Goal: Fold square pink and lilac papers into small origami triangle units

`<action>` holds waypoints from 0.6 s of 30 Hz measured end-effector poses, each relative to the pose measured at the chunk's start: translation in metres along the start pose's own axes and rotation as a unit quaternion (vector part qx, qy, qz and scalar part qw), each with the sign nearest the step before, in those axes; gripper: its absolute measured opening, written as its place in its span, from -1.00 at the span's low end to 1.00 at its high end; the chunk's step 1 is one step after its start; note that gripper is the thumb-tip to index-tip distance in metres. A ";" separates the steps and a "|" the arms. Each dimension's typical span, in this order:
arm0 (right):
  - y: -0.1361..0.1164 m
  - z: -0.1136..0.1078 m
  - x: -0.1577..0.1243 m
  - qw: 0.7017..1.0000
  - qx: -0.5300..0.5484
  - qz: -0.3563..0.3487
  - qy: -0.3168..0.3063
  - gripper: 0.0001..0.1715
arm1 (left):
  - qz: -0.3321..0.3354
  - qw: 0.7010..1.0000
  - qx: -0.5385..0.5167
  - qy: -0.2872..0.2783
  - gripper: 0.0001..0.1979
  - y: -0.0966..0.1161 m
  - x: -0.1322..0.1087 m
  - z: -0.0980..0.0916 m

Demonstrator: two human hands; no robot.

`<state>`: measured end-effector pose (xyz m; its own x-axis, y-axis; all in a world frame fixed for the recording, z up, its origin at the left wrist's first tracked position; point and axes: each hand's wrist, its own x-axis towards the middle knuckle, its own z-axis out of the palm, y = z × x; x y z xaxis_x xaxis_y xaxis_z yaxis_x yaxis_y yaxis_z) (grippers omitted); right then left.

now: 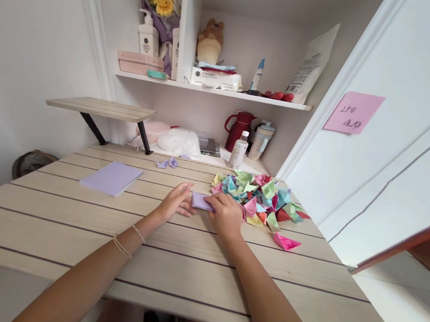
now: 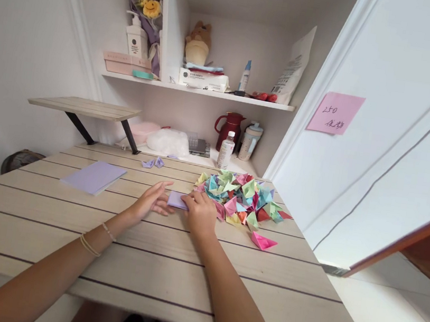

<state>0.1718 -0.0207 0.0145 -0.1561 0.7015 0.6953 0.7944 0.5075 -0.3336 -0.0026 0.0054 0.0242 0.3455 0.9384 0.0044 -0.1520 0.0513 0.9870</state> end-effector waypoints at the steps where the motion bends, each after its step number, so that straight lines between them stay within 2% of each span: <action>1: -0.001 0.000 0.001 0.999 -0.028 -0.033 -0.009 -0.73 | -0.008 1.000 -0.018 0.003 -0.46 0.001 0.000 0.000; 4: 0.000 0.001 0.004 0.998 -0.002 -0.058 -0.008 -0.67 | 0.003 0.999 -0.039 0.026 -0.47 0.001 0.001 -0.001; 7: 0.006 0.001 0.007 0.985 0.169 0.005 -0.023 -0.59 | 0.010 0.998 -0.046 0.042 -0.52 0.001 0.003 -0.005; 9: 0.011 -0.001 0.008 0.938 0.326 0.060 -0.098 -0.50 | 0.002 0.999 -0.047 0.019 -0.54 0.003 0.003 -0.008; 11: 0.015 -0.003 0.008 0.863 0.457 0.100 -0.189 -0.46 | -0.006 0.999 -0.036 -0.015 -0.54 0.004 0.002 -0.011; 12: 0.016 -0.003 0.007 0.834 0.496 0.113 -0.215 -0.48 | -0.006 0.999 -0.026 -0.029 -0.55 0.005 0.002 -0.011; 13: 0.017 -0.003 0.007 0.819 0.515 0.123 -0.222 -0.53 | -0.005 0.999 -0.015 -0.040 -0.57 0.005 0.001 -0.011; 14: 0.018 -0.003 0.007 0.817 0.520 0.132 -0.212 -0.59 | -0.001 0.999 -0.005 -0.047 -0.60 0.006 0.001 -0.011; 18: 0.025 0.001 0.008 0.857 0.475 0.170 -0.107 -0.76 | 0.019 0.998 0.009 -0.054 -0.71 0.007 0.000 -0.009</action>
<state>0.1892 -0.0019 0.0108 -0.1947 0.9135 0.3571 -0.0041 0.3634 -0.9316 -0.0125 0.0087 0.0301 0.4380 0.8971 0.0579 -0.1500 0.0094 0.9886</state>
